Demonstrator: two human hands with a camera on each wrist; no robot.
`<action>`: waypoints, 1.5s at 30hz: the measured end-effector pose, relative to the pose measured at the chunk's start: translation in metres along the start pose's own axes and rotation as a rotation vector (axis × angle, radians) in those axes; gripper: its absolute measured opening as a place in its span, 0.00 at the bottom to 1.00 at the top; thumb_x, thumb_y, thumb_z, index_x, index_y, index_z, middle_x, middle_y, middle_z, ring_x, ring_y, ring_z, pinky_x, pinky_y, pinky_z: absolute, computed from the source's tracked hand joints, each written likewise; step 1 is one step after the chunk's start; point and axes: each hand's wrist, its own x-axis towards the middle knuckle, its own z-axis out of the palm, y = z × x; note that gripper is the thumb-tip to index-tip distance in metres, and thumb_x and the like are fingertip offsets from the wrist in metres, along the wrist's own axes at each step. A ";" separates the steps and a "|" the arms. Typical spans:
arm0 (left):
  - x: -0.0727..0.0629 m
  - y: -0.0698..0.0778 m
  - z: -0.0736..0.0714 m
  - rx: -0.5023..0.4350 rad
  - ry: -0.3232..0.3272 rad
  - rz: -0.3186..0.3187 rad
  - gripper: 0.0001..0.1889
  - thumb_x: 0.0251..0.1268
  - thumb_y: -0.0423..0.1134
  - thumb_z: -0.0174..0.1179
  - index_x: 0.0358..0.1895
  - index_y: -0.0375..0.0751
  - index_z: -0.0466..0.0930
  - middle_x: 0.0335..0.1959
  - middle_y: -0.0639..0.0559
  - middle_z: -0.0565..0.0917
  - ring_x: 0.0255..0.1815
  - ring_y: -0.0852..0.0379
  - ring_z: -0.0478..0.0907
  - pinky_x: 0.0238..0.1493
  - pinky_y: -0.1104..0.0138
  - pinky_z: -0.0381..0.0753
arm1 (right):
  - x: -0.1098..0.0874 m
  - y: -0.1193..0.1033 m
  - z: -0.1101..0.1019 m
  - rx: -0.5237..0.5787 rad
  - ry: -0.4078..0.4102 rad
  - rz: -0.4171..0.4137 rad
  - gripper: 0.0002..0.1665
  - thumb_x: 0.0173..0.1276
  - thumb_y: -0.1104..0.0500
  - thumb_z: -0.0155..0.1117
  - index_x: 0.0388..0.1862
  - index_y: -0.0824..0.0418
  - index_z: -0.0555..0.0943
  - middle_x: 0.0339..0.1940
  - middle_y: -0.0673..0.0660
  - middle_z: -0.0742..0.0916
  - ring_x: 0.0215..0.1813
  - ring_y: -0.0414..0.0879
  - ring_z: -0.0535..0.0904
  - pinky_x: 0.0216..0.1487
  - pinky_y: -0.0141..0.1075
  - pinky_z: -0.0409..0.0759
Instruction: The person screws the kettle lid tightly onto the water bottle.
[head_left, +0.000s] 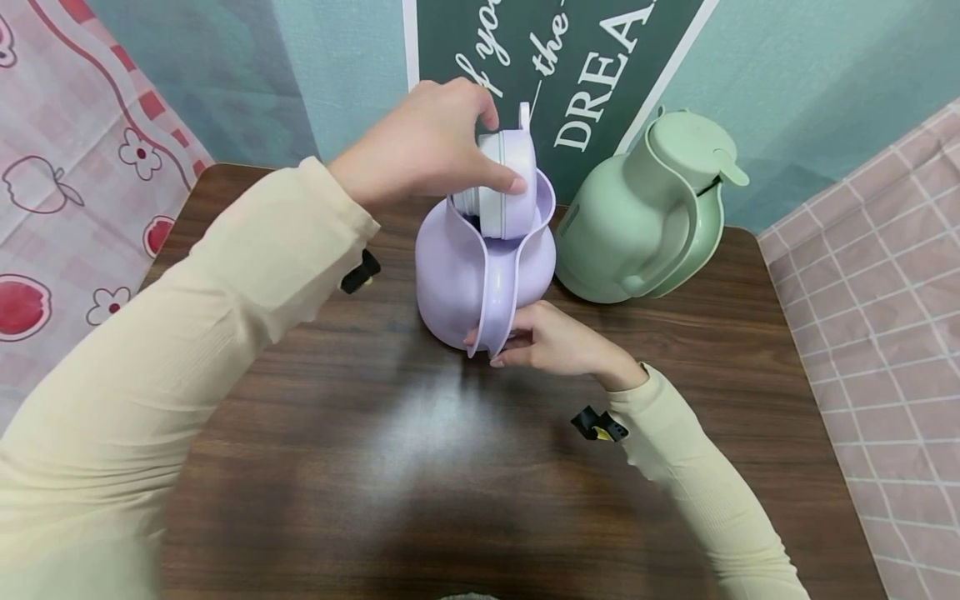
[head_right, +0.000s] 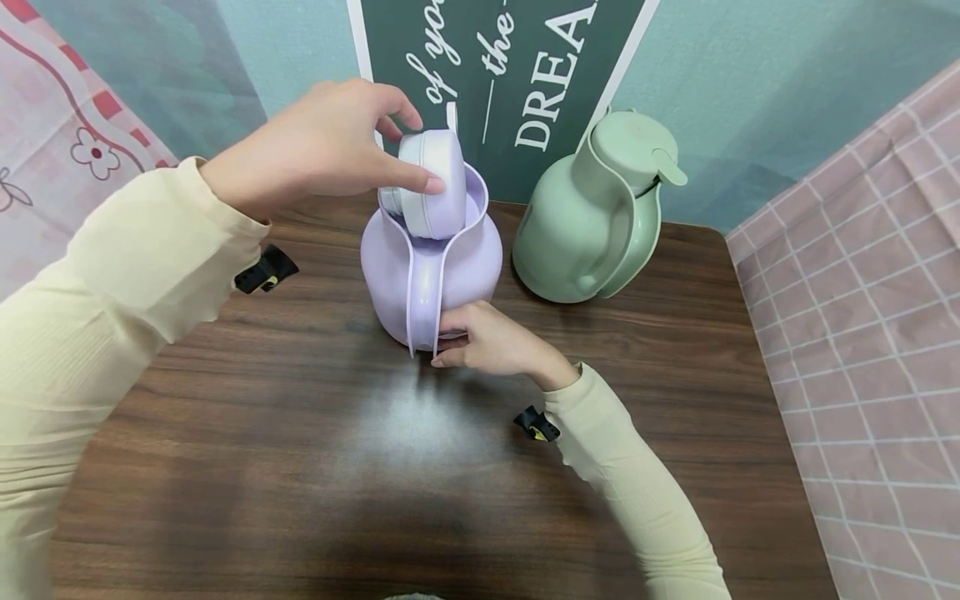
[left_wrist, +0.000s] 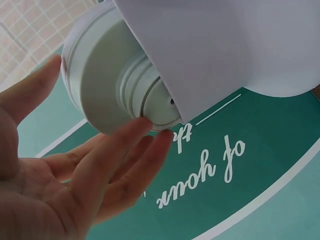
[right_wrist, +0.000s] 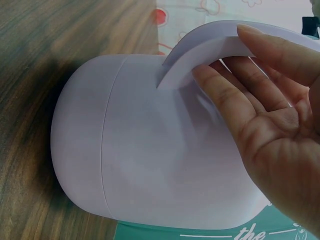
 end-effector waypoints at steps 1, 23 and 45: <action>-0.001 0.001 0.000 0.005 0.001 -0.005 0.44 0.40 0.69 0.62 0.61 0.46 0.67 0.58 0.55 0.68 0.58 0.55 0.59 0.50 0.65 0.65 | 0.000 0.000 0.000 -0.002 0.000 -0.001 0.16 0.55 0.73 0.64 0.45 0.68 0.80 0.44 0.56 0.84 0.47 0.43 0.78 0.46 0.36 0.76; 0.016 0.012 0.005 0.107 0.022 0.001 0.33 0.36 0.71 0.60 0.32 0.44 0.71 0.32 0.52 0.71 0.40 0.53 0.67 0.33 0.63 0.71 | 0.000 -0.001 0.000 -0.084 0.004 -0.057 0.17 0.54 0.71 0.66 0.44 0.64 0.81 0.43 0.52 0.84 0.50 0.41 0.76 0.50 0.34 0.73; 0.030 0.001 0.005 0.024 -0.046 -0.057 0.24 0.40 0.62 0.61 0.24 0.45 0.68 0.20 0.57 0.69 0.29 0.58 0.69 0.24 0.65 0.69 | 0.000 0.000 0.000 -0.104 0.010 -0.060 0.17 0.53 0.71 0.67 0.45 0.65 0.82 0.43 0.52 0.84 0.50 0.41 0.76 0.50 0.34 0.72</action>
